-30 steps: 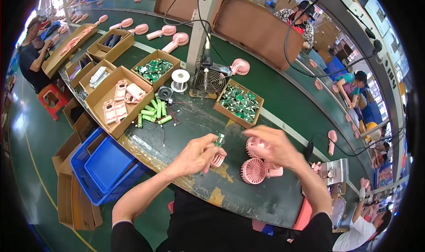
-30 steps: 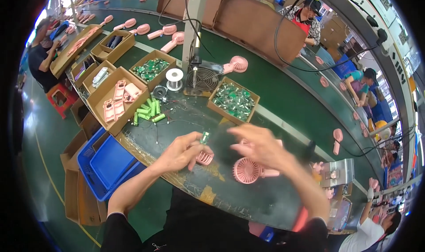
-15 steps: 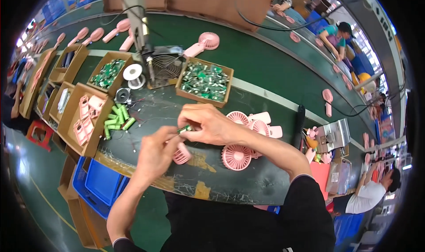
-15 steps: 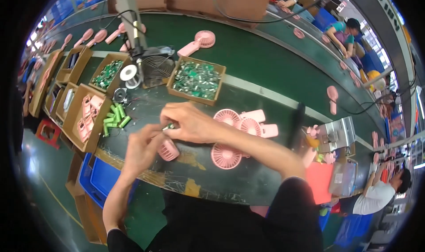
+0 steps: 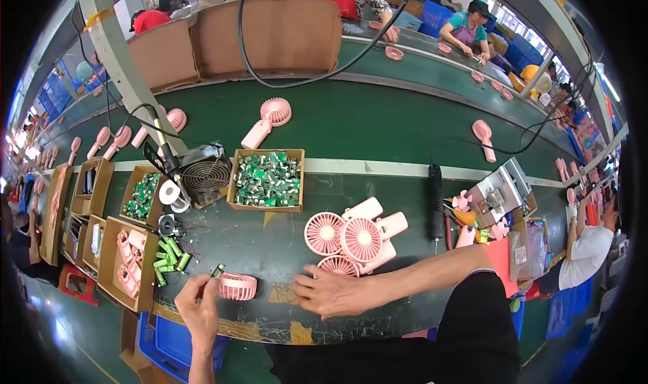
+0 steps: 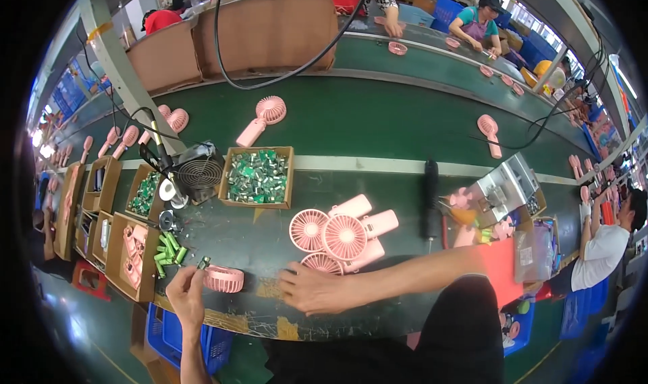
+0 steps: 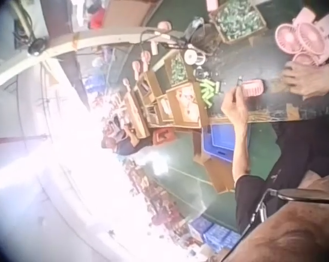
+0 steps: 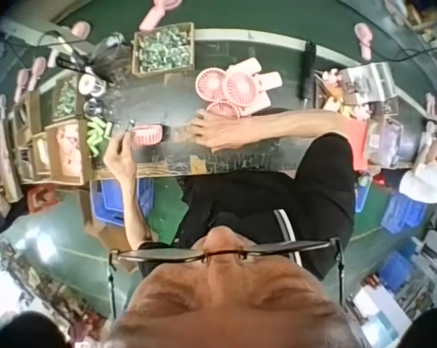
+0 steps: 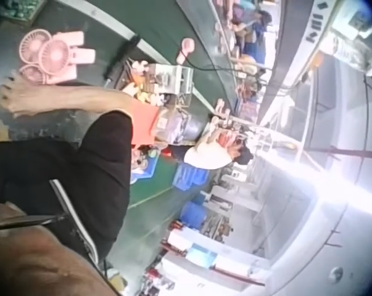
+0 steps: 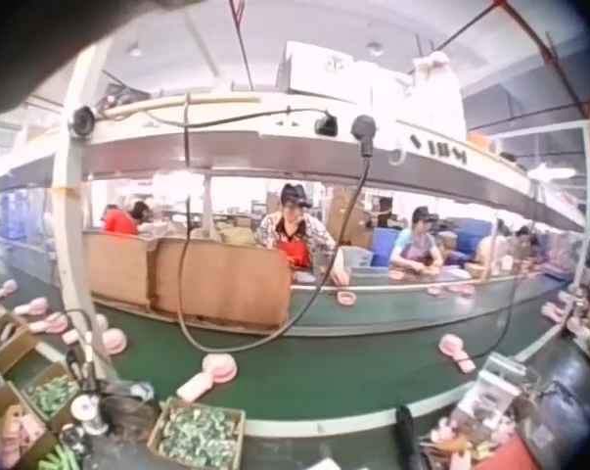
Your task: The person collects portable fan parts from a tray, connects circuit boards to fan head assemblies by hand, attaches handle casings, and fastens the housings using an electric screwdriver.
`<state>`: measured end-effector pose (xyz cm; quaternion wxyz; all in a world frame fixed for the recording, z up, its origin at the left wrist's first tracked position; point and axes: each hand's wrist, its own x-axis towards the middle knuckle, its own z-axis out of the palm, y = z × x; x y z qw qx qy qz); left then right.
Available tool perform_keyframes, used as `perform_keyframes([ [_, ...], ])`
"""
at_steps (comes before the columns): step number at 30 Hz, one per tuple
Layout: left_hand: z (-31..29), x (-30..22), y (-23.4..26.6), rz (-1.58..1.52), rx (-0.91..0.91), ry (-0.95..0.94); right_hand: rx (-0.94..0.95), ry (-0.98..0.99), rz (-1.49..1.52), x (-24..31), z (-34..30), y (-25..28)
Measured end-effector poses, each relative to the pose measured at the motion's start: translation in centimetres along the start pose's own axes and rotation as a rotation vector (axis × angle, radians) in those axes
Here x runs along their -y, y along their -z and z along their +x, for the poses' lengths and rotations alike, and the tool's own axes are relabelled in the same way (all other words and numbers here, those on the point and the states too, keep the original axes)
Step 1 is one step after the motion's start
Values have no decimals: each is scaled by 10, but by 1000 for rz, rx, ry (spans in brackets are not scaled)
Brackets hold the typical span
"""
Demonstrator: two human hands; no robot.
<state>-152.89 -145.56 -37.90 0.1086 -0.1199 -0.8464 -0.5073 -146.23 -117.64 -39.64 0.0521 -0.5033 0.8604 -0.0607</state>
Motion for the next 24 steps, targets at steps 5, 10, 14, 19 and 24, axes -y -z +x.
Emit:
perform_keyframes([
  [5,6,-1,-2,138,-14,-275,-140,-56,-107,-28,-10,-5],
  [10,7,5,-12,35,61,-128,-85,-170,-63,-49,-17,6],
  [14,7,7,-23,-157,67,26,-106,-273,-30,-69,-18,12],
  [19,18,-5,-17,-288,306,152,-382,-311,-46,-65,4,36],
  [24,30,-4,-20,-299,443,249,-588,-429,784,-49,75,51],
])
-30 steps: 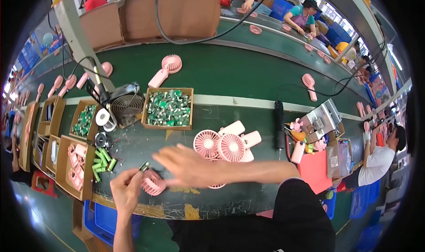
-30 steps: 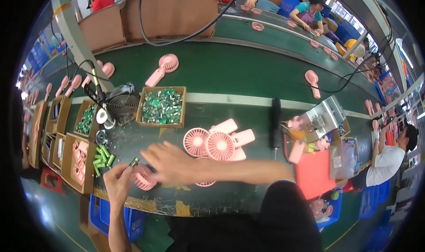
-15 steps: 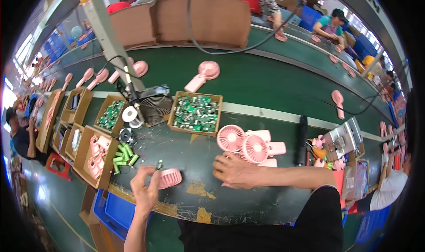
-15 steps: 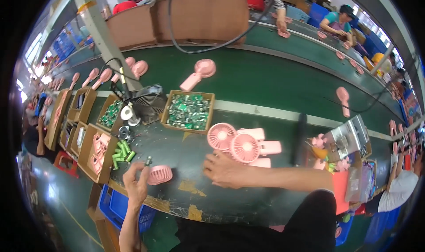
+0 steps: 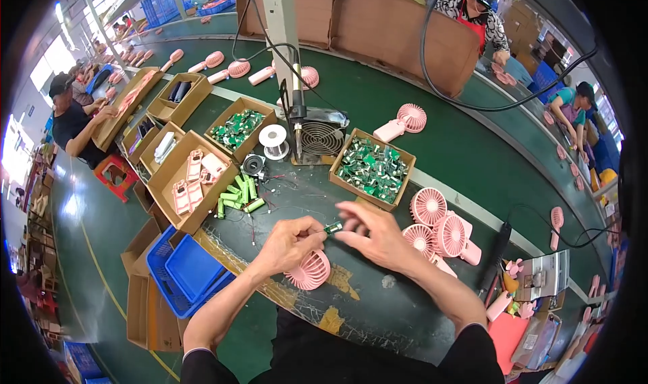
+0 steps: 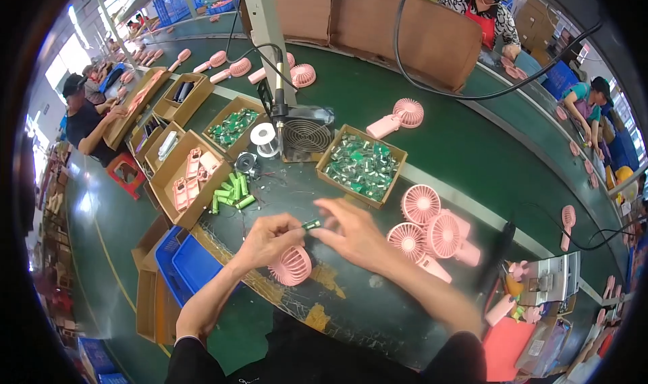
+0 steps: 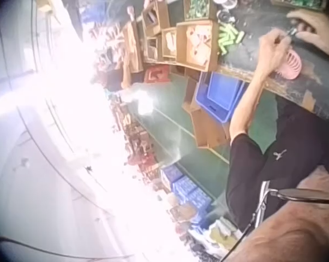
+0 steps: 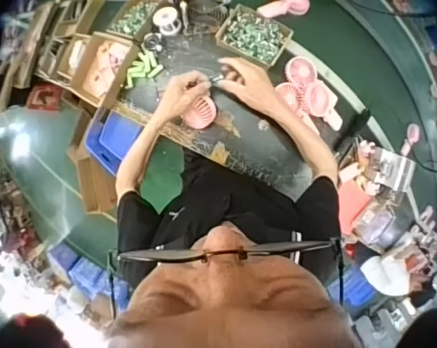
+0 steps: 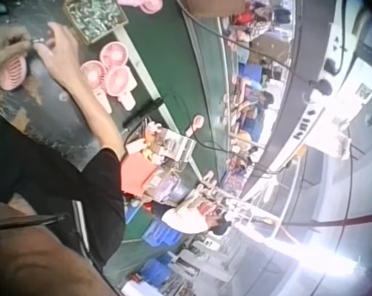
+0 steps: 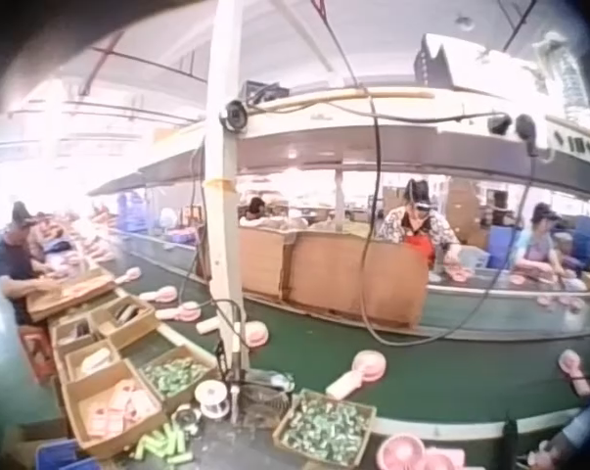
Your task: The person collects portable fan parts from a tray, connects circuit boards to fan head assemblies by hand, attaches handle casings, and fastens the housings using an electric screwdriver.
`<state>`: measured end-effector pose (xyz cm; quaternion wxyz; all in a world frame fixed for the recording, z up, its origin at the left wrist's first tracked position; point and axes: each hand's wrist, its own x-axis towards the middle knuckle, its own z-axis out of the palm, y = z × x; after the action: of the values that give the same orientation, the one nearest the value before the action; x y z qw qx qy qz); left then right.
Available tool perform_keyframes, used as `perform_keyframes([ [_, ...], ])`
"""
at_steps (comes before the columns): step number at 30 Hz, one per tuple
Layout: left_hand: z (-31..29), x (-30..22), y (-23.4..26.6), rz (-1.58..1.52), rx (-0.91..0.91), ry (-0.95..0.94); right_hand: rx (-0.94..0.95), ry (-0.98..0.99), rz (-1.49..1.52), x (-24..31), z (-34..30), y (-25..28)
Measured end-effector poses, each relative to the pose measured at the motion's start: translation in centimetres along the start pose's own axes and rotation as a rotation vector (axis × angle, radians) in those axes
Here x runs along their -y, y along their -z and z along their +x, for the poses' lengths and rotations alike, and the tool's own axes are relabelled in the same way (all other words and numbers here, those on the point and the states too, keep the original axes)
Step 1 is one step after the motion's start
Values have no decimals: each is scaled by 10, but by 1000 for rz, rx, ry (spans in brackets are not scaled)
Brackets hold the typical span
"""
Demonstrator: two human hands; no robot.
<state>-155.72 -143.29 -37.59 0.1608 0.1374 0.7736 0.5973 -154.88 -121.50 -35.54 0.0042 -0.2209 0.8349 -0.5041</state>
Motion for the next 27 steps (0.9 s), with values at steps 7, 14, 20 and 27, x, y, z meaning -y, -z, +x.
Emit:
perform_keyframes([
  [7,12,6,17,-133,77,81,94,-193,261,-15,28,-26],
  [14,10,10,11,137,-122,-118,66,-566,887,-44,36,-42],
  [20,5,4,9,317,-167,-320,80,-568,721,-37,29,-45],
  [27,6,12,19,175,-79,-82,-81,106,-67,-25,21,-45],
])
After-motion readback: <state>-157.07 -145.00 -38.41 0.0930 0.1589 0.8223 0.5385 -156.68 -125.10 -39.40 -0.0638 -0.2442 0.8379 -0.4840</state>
